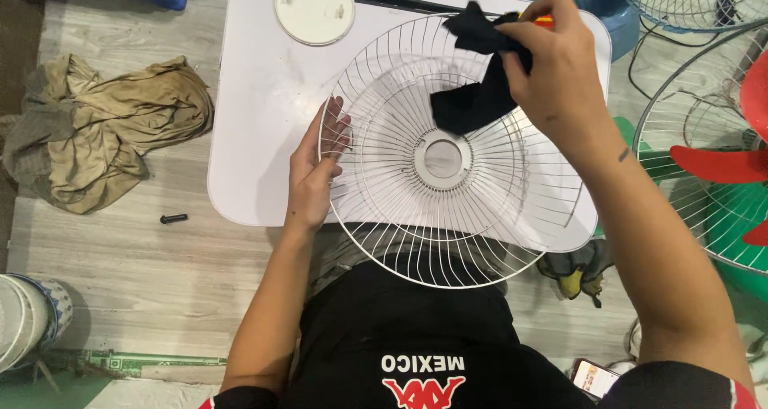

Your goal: Cleaning a metal fan grill using a cloth

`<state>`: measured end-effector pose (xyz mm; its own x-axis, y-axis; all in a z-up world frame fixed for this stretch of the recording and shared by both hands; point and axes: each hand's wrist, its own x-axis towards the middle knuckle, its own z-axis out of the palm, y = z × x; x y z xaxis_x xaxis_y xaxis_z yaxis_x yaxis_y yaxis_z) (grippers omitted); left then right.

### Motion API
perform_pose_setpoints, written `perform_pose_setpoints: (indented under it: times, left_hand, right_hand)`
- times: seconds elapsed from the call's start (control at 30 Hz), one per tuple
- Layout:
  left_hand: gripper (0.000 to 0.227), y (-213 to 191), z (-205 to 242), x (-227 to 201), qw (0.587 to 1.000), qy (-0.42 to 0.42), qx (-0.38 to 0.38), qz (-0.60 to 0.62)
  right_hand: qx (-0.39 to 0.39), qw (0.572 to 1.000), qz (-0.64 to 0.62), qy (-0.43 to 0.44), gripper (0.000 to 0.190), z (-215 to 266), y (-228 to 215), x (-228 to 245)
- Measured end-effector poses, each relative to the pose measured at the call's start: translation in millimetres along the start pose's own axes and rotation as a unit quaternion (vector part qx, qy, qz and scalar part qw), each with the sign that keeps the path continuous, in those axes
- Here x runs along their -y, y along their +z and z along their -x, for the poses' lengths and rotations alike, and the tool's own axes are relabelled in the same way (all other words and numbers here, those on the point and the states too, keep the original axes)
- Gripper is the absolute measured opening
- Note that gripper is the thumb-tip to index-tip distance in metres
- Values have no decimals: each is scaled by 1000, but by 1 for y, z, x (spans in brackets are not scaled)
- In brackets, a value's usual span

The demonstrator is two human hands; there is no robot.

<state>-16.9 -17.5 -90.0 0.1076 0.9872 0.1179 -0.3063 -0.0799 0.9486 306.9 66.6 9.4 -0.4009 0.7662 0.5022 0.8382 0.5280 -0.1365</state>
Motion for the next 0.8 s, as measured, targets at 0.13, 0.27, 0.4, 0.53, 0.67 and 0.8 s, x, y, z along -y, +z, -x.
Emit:
perform_pose_setpoints:
  times: [0.13, 0.27, 0.4, 0.53, 0.67, 0.8]
  left_hand:
    - [86, 10, -2, -17, 998, -16, -6, -63]
    - [90, 12, -1, -3, 1000, -6, 11, -2]
    - [92, 5, -3, 4, 1000, 1, 5, 31]
    - [93, 3, 0, 7, 1000, -6, 7, 11]
    - [92, 12, 0, 5, 999, -9, 28, 21]
    - [92, 5, -2, 0, 1000, 3, 3, 9]
  right_hand:
    - [-42, 998, -43, -31, 22, -16, 2, 57]
    - [-3, 991, -72, -116, 22, -8, 99, 56]
    - [60, 971, -33, -228, 32, 6, 97, 96]
    - [101, 957, 17, -271, 30, 24, 78, 85]
    - [143, 941, 78, -295, 29, 39, 72, 71]
    - [171, 947, 73, -263, 29, 49, 54, 61]
